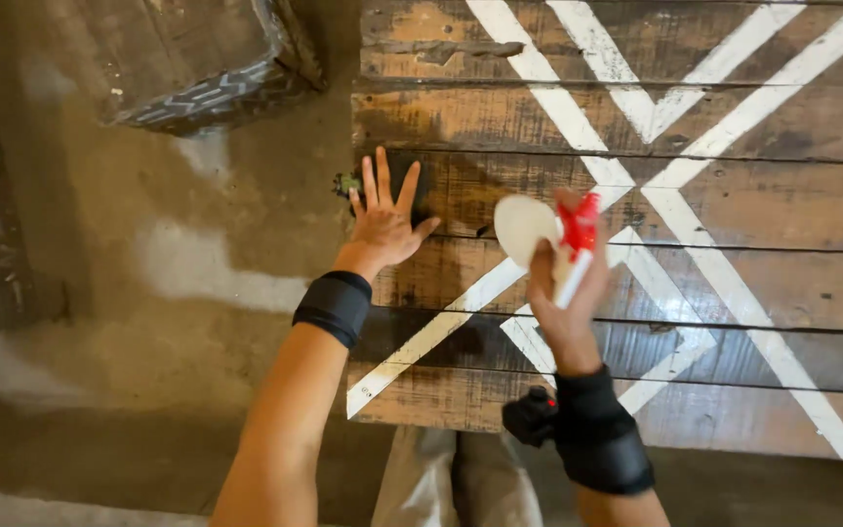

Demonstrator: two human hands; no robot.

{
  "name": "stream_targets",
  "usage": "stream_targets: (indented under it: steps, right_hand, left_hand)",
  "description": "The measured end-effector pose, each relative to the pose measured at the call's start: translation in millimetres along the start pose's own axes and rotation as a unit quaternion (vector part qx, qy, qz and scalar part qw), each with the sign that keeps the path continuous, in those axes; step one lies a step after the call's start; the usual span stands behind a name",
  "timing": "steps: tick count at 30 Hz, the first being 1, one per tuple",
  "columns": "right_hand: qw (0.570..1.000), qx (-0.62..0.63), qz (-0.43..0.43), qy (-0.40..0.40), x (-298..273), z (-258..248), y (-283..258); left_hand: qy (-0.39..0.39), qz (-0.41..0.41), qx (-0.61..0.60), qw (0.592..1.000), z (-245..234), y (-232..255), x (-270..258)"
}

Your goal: The person sprays a liquid cleaner onto wooden furniture surfaces and wipes them with a dark cloth. They clean a large table with a white geometric pattern, then a smaller table with a chevron pattern, and finally a small wooden stool. The person moves between items in a workshop-like room.

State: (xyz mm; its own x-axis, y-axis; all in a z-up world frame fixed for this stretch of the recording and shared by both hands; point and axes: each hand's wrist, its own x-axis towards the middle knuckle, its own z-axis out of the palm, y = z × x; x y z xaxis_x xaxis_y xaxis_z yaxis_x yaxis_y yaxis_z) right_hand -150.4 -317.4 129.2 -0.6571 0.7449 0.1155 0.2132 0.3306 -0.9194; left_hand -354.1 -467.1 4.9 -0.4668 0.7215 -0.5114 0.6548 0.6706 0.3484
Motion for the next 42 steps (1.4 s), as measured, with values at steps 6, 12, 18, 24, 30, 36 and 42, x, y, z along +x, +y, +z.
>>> stream_targets:
  steps: [6, 12, 18, 24, 30, 36, 42]
  right_hand:
    - [0.997, 0.073, 0.022, 0.000, 3.3, 21.4, 36.3]
    - [0.990, 0.134, -0.003, 0.033, 12.8, 31.5, 39.3]
    - [0.997, 0.066, 0.003, 0.035, 21.6, 32.3, 29.1]
    - [0.995, 0.050, 0.012, 0.080, 22.9, 37.6, 15.0]
    - [0.985, 0.003, 0.024, 0.173, 23.5, 54.0, 11.5]
    - [0.977, 0.010, 0.048, 0.210, 24.5, 61.0, 10.2]
    - [0.972, 0.002, 0.038, 0.231, 26.0, 73.3, 5.9]
  left_hand:
    - [-0.042, -0.048, 0.006, 0.998, -3.0, 9.3, 0.0]
    - [-0.052, -0.053, -0.007, 0.997, 4.3, -1.2, 11.8]
    - [-0.112, -0.064, -0.005, 0.992, -16.6, 3.6, 19.5]
    - [-0.261, -0.090, 0.026, 0.961, -37.4, 11.1, 28.8]
    - [-0.086, 0.058, 0.044, 0.994, -23.1, -14.5, 20.9]
    - [0.025, 0.316, 0.074, 0.945, -51.4, -40.3, 65.5]
    - [-0.024, 0.289, 0.082, 0.954, -68.8, -29.4, 62.5]
